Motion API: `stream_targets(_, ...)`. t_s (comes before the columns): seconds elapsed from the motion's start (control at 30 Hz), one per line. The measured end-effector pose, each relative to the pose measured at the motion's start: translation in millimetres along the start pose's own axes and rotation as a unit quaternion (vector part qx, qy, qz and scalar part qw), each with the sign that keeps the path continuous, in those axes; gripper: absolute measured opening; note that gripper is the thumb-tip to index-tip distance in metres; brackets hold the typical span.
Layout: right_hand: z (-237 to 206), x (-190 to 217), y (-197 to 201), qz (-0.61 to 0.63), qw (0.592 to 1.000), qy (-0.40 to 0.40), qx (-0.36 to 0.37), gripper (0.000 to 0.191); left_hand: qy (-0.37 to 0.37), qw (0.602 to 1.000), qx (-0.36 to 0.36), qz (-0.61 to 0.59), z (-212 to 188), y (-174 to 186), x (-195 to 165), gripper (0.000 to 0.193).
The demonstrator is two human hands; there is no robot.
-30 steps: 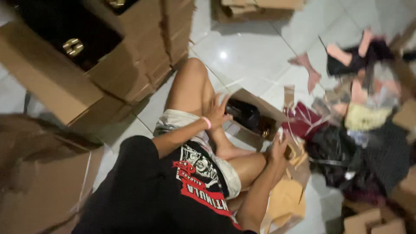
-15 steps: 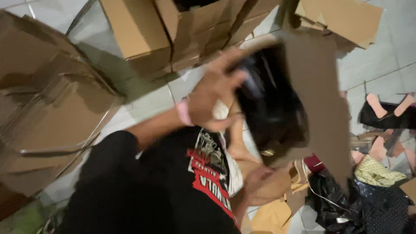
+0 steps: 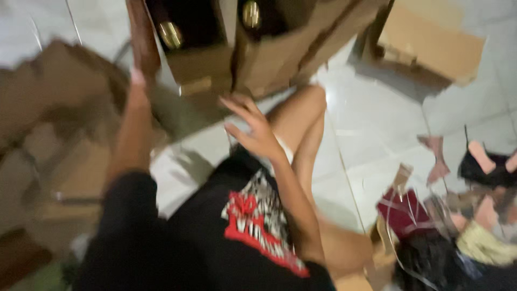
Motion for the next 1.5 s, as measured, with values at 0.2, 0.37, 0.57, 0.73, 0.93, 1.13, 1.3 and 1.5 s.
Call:
stream_targets(0.2, -46.4, -189.7, 231.7, 0.336, 0.841, -0.131, -0.403, 0.049, 0.05, 0.966, -0.054, -0.248, -51.5, -2.0, 55.5, 0.062)
stream_targets(0.37, 25.4, -232.4, 327.0, 0.307, 0.875, -0.213, -0.308, 0.089, 0.076, 0.96, -0.079, -0.259, -71.7, -2.7, 64.4, 0.061)
stream_targets(0.57, 125.7, -250.1, 322.4, 0.441, 0.858, -0.232, -0.125, 0.097, 0.097, 0.971, -0.078, -0.203, -102.9, 5.8, 45.6, 0.058)
stream_targets(0.73, 143.9, -286.2, 294.8, 0.415, 0.846, -0.319, -0.103, 0.082, 0.101, 0.976, -0.067, -0.181, -86.6, -1.3, 61.5, 0.055)
stream_targets(0.93, 129.7, -293.2, 284.4, 0.383, 0.847, -0.35, -0.112, 0.067, 0.113, 0.977, -0.056, -0.172, -94.0, -1.5, 63.6, 0.052)
stream_targets(1.13, 142.2, -264.3, 302.1, 0.355, 0.862, -0.327, -0.153, 0.062, 0.119, 0.977, -0.032, -0.173, -103.5, -5.4, 62.5, 0.05)
stream_targets(1.3, 149.4, -221.0, 340.0, 0.42, 0.861, -0.221, -0.185, 0.075, 0.123, 0.978, -0.01, -0.166, -94.7, -0.7, 70.6, 0.048)
stream_targets(1.5, 160.0, -156.1, 322.8, 0.393, 0.896, -0.183, -0.095, 0.094, 0.113, 0.982, 0.013, -0.148, -71.3, -1.7, 90.9, 0.045)
Point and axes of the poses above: each hand's wrist, its own z-axis towards the middle knuckle, its own y-axis out of the back of the hand, x = y × z, the point moved 10 cm from there along z, towards the middle knuckle, and after that the axes turned 10 degrees about -y, right-handed, at the moved point
